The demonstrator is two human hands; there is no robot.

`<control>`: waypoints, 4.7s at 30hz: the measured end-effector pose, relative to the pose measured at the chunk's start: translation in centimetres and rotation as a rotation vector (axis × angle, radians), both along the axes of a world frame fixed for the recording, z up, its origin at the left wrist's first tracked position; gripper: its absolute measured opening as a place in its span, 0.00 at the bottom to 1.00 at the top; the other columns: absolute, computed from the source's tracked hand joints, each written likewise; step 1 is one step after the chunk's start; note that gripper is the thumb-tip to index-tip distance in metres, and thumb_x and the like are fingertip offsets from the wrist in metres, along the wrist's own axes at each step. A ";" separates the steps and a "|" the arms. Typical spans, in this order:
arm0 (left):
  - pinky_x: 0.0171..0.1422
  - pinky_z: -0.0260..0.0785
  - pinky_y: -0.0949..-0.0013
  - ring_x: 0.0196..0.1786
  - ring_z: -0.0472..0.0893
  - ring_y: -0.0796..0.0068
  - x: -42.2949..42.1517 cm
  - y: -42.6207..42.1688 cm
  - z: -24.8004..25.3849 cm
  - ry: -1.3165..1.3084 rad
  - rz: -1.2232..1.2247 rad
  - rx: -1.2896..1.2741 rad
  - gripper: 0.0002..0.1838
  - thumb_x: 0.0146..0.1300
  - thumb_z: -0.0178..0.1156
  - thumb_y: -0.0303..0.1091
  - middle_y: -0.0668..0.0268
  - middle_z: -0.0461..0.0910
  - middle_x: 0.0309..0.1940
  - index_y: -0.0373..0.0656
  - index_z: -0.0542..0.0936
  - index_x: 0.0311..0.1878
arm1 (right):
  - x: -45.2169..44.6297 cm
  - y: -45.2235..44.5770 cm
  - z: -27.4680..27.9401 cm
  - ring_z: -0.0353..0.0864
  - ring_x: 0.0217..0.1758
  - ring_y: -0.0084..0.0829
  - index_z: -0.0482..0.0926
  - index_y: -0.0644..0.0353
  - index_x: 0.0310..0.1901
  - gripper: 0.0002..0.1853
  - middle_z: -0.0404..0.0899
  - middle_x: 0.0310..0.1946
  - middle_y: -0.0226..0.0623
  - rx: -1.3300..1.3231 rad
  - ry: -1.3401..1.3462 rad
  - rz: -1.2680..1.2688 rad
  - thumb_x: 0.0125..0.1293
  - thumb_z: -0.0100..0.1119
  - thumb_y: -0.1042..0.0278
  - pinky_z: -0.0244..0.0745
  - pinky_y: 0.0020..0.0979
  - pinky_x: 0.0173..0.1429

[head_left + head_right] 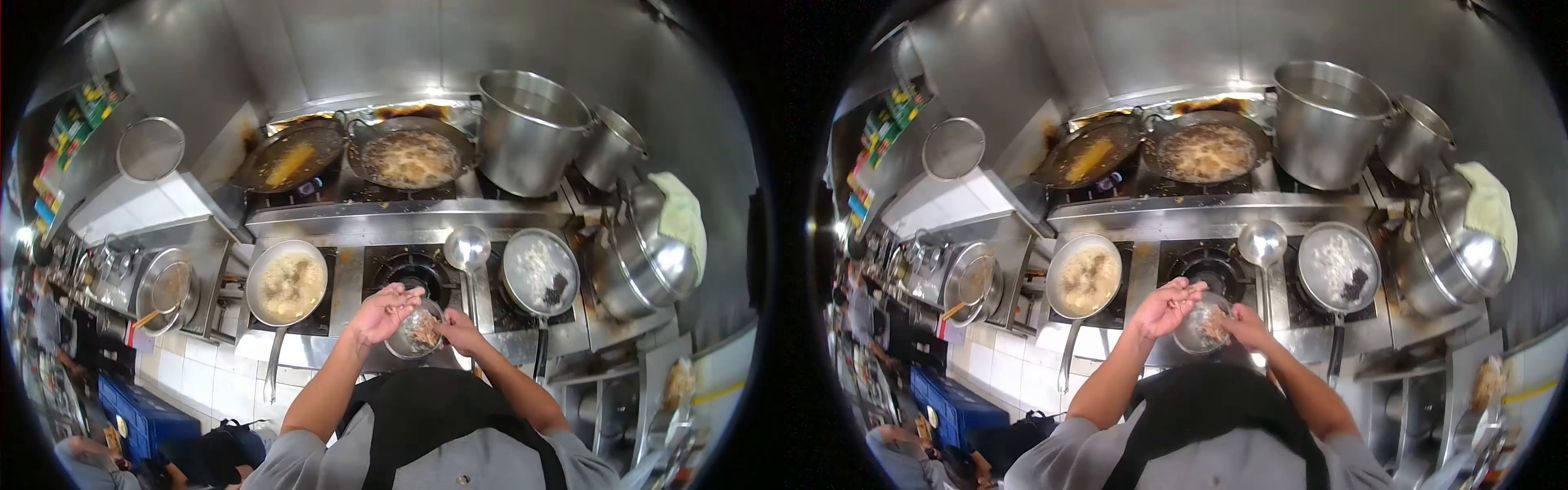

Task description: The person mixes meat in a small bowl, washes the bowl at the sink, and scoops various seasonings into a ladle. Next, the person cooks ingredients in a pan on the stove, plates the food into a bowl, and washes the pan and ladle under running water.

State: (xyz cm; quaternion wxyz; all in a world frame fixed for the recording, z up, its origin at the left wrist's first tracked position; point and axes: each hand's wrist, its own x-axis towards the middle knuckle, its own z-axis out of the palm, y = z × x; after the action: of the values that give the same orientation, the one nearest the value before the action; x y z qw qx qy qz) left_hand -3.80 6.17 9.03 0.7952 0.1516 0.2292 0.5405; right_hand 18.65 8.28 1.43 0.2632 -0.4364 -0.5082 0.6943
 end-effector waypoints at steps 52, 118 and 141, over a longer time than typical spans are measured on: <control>0.57 0.73 0.65 0.49 0.82 0.64 0.4 8.0 10.0 1.675 -0.491 0.833 0.13 0.64 0.61 0.32 0.57 0.83 0.44 0.38 0.81 0.50 | -0.6 1.2 2.1 0.71 0.21 0.20 0.61 0.52 0.28 0.17 0.66 0.23 0.27 -0.130 0.047 -0.247 0.64 0.63 0.70 0.74 0.27 0.19; 0.61 0.73 0.55 0.57 0.80 0.48 -10.5 40.1 6.9 2.191 0.289 0.131 0.20 0.57 0.59 0.37 0.43 0.80 0.53 0.35 0.80 0.51 | 1.0 -4.0 1.8 0.71 0.20 0.21 0.64 0.53 0.25 0.13 0.67 0.20 0.26 -0.238 -0.089 -0.487 0.61 0.60 0.74 0.76 0.29 0.21; 0.53 0.73 0.57 0.43 0.78 0.54 2.9 3.2 0.0 2.193 -0.256 1.308 0.11 0.55 0.62 0.28 0.56 0.78 0.39 0.38 0.79 0.42 | 0.9 -0.1 3.2 0.67 0.20 0.21 0.63 0.54 0.26 0.14 0.65 0.22 0.26 -0.108 0.162 -0.310 0.61 0.60 0.73 0.73 0.29 0.20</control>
State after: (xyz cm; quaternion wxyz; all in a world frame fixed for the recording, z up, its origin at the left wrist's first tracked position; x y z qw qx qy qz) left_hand -0.94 9.34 8.98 0.0152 0.8965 0.4380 0.0649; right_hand 19.59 8.21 4.63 0.3831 -0.4657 -0.3738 0.7047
